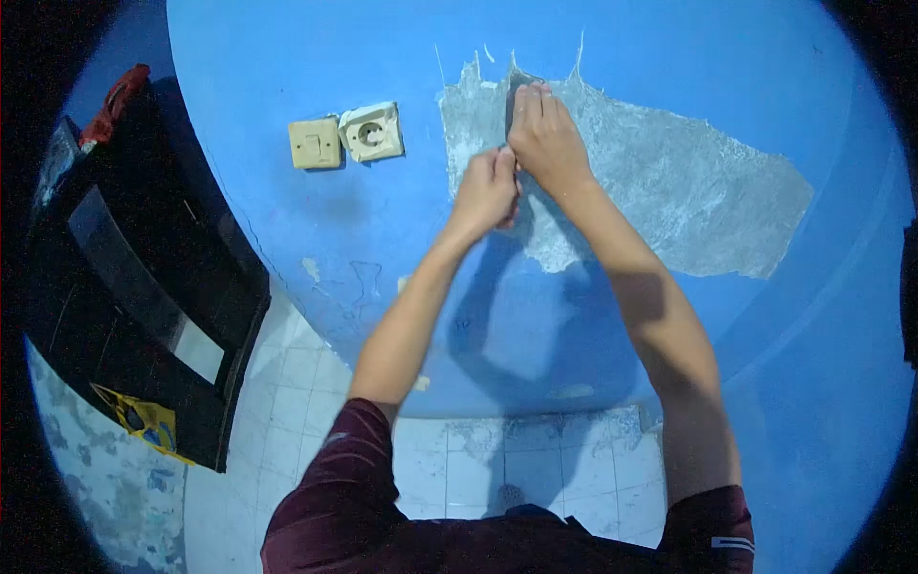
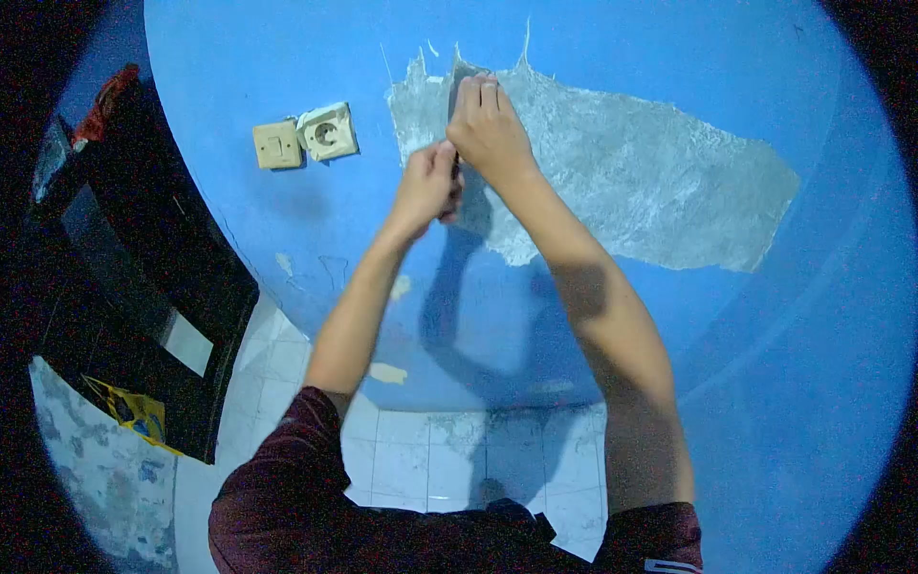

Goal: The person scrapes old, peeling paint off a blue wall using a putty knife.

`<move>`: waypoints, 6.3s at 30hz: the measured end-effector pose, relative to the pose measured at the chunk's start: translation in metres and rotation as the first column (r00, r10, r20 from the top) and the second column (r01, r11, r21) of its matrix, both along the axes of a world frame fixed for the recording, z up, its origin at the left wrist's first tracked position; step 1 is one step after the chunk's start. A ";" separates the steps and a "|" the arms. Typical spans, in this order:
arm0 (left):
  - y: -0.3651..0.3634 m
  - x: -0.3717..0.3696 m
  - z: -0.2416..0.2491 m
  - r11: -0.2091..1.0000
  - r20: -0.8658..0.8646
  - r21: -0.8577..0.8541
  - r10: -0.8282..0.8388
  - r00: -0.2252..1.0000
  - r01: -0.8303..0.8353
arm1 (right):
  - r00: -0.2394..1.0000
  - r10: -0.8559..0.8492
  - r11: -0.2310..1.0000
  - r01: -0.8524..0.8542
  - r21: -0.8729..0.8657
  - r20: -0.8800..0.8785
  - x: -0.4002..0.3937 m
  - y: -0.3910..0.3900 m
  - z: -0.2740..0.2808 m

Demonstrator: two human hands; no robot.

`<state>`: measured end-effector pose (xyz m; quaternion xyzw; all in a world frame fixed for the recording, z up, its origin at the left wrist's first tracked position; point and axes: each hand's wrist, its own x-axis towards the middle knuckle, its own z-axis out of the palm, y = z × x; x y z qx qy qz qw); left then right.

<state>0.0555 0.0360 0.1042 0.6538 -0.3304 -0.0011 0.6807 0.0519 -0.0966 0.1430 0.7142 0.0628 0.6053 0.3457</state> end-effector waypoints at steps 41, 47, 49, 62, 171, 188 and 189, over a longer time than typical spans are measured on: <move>0.079 0.026 0.120 0.767 0.616 0.453 0.098 0.781 -0.454 | 0.355 0.928 -0.370 0.848 0.380 0.110 -0.540 -0.011 -0.638; 0.075 0.020 0.114 0.741 0.685 0.425 0.112 0.720 -0.519 | 0.278 0.903 -0.377 0.878 0.295 0.327 -0.558 -0.009 -0.628; 0.069 0.015 0.111 0.741 0.716 0.419 0.086 0.693 -0.524 | 0.201 0.953 -0.250 0.943 0.220 0.225 -0.560 -0.009 -0.595; 0.057 0.000 0.084 0.623 0.906 0.180 0.197 0.375 -0.761 | 0.293 0.807 -0.590 0.458 0.665 0.513 -0.472 0.046 -0.246; -0.023 -0.021 -0.017 0.992 -0.127 -0.111 0.042 0.991 -0.057 | -0.806 0.099 -0.568 0.436 0.698 0.583 -0.297 0.070 0.009; -0.017 -0.020 -0.011 0.985 -0.165 -0.173 -0.032 0.986 0.002 | -0.333 0.846 -0.426 0.045 0.904 0.416 -0.340 0.053 -0.019; -0.018 -0.020 -0.009 0.986 -0.163 -0.169 -0.023 0.986 -0.005 | -0.303 0.869 -0.402 0.028 0.915 0.391 -0.344 0.054 -0.018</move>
